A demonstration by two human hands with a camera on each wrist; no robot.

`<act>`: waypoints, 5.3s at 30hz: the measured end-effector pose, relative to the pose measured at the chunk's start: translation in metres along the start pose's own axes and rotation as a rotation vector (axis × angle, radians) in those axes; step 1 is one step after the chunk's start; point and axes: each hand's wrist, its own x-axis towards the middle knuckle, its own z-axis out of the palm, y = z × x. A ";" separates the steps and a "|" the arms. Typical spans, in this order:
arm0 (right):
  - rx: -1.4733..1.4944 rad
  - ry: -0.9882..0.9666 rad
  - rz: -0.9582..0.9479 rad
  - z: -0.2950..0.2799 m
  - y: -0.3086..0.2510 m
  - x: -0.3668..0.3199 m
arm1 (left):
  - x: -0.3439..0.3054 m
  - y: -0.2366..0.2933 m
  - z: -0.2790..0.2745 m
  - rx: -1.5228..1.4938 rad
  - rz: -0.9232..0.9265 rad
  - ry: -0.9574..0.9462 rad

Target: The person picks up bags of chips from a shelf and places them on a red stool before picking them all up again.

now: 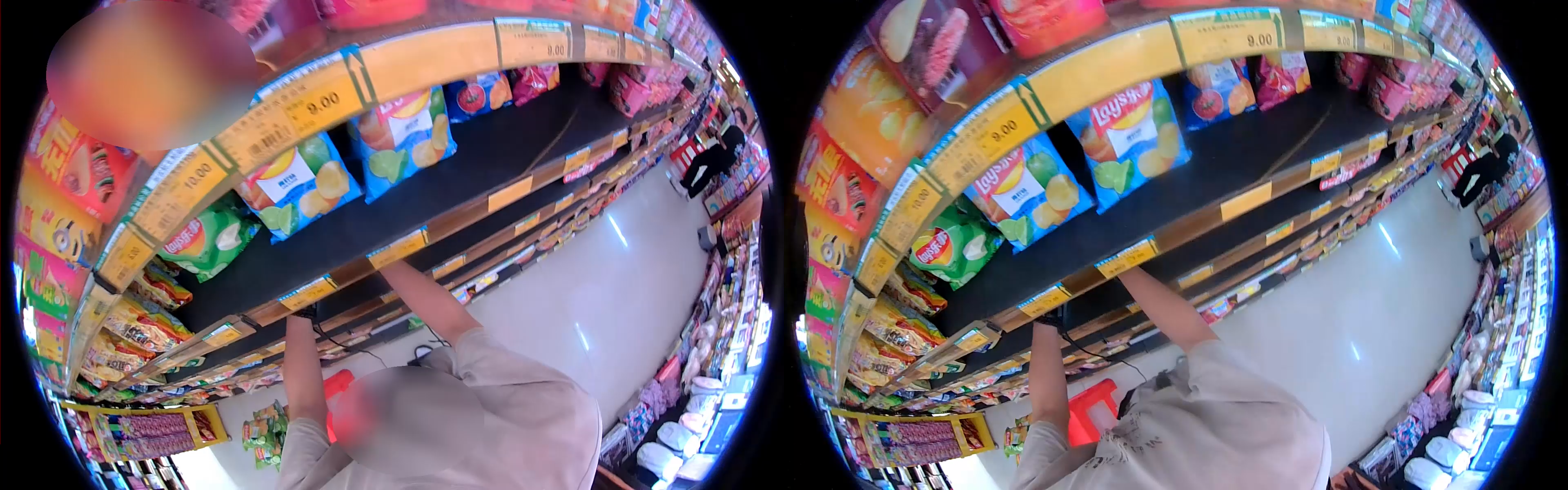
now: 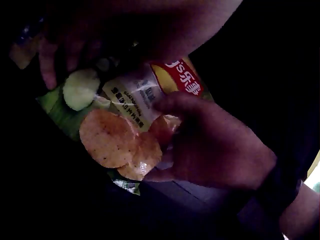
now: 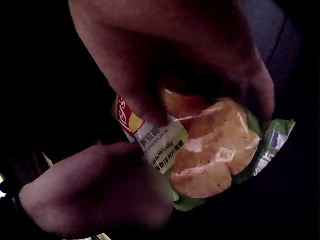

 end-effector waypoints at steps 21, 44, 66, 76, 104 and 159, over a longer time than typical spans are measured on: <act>-0.126 -0.084 -0.029 0.012 0.010 0.006 | -0.076 0.027 -0.031 -0.054 0.124 0.262; -0.013 -0.903 0.183 0.108 -0.082 -0.246 | -0.391 0.062 -0.126 -0.096 -0.481 0.419; -0.299 -1.792 -0.104 0.292 -0.115 -0.398 | -0.622 0.075 -0.193 -0.102 -0.743 1.098; -0.313 -1.983 -0.085 0.344 -0.122 -0.404 | -0.642 0.065 -0.187 -0.128 -0.806 1.225; -0.456 -1.484 0.311 0.707 0.139 -0.278 | -0.475 -0.266 -0.435 -0.089 -1.036 1.060; 0.157 -1.242 0.161 0.388 -0.112 -0.373 | -0.518 0.012 -0.301 -0.051 -0.575 0.992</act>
